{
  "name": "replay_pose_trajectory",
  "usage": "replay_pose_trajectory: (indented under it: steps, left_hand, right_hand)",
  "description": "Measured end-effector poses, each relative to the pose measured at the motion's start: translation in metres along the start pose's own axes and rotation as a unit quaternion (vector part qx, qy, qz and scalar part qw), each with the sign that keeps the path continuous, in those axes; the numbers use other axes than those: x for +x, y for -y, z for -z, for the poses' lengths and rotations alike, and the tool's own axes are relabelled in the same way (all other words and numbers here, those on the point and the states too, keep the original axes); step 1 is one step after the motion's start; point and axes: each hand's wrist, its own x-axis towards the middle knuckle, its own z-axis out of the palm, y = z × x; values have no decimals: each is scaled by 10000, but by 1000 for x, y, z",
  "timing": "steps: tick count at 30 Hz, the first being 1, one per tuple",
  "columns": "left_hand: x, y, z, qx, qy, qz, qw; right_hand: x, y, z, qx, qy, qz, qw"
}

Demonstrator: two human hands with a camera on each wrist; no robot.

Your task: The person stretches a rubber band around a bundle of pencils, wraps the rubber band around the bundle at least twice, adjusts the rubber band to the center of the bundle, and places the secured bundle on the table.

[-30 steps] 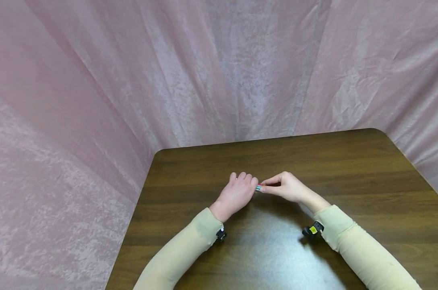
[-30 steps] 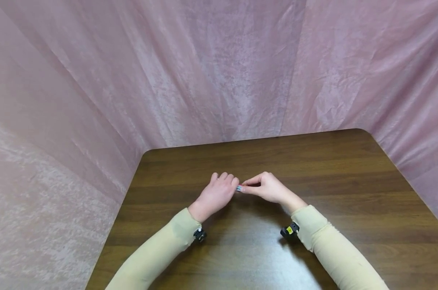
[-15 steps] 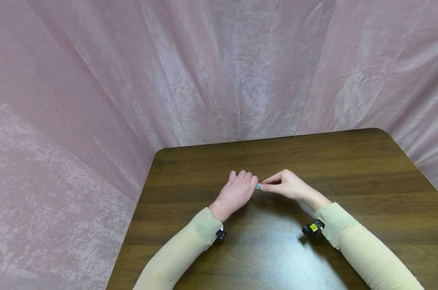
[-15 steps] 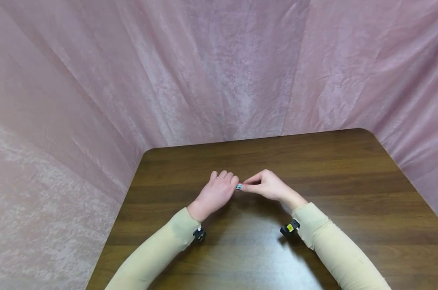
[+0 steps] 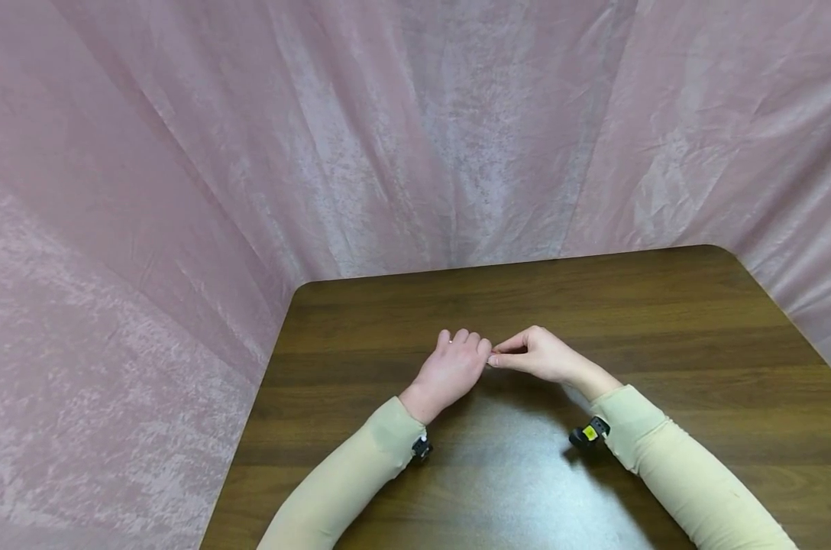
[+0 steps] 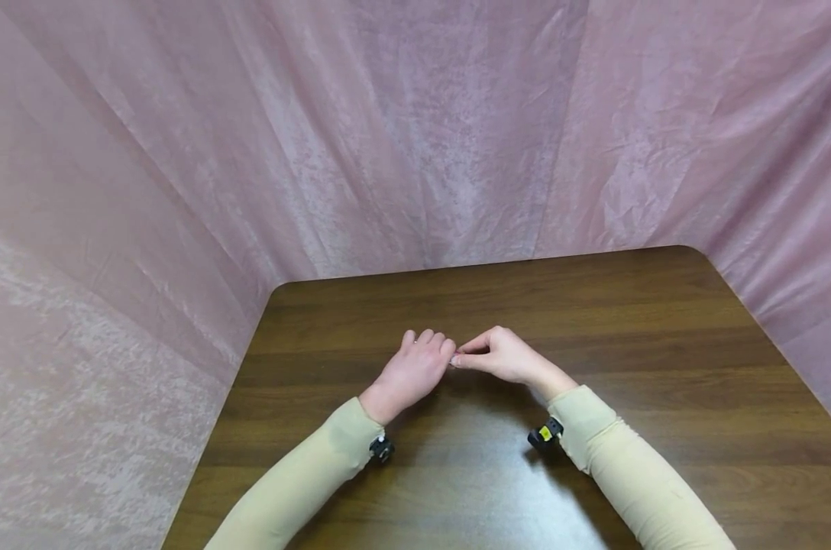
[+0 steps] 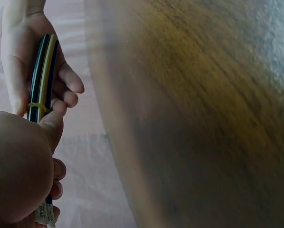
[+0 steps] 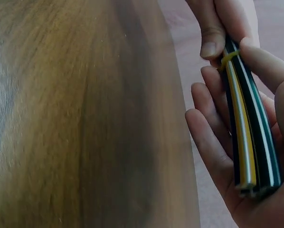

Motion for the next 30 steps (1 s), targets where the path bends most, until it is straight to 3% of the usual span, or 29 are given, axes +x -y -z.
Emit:
replay_pose_trajectory:
  steps: [13, 17, 25, 30]
  left_hand:
    - [-7, 14, -6, -488, 981, 399, 9932]
    - [-9, 18, -8, -750, 1189, 425, 9892]
    - [-10, 24, -19, -1468, 1173, 643, 9801]
    - [-8, 26, -22, -2086, 1213, 886, 9664]
  right_hand:
    - [-9, -9, 20, -132, 48, 22, 9999]
    - [-10, -11, 21, -238, 54, 203, 9995]
    - [-8, -9, 20, -1554, -210, 598, 9858]
    - [-4, -14, 21, -2125, -331, 666, 9743]
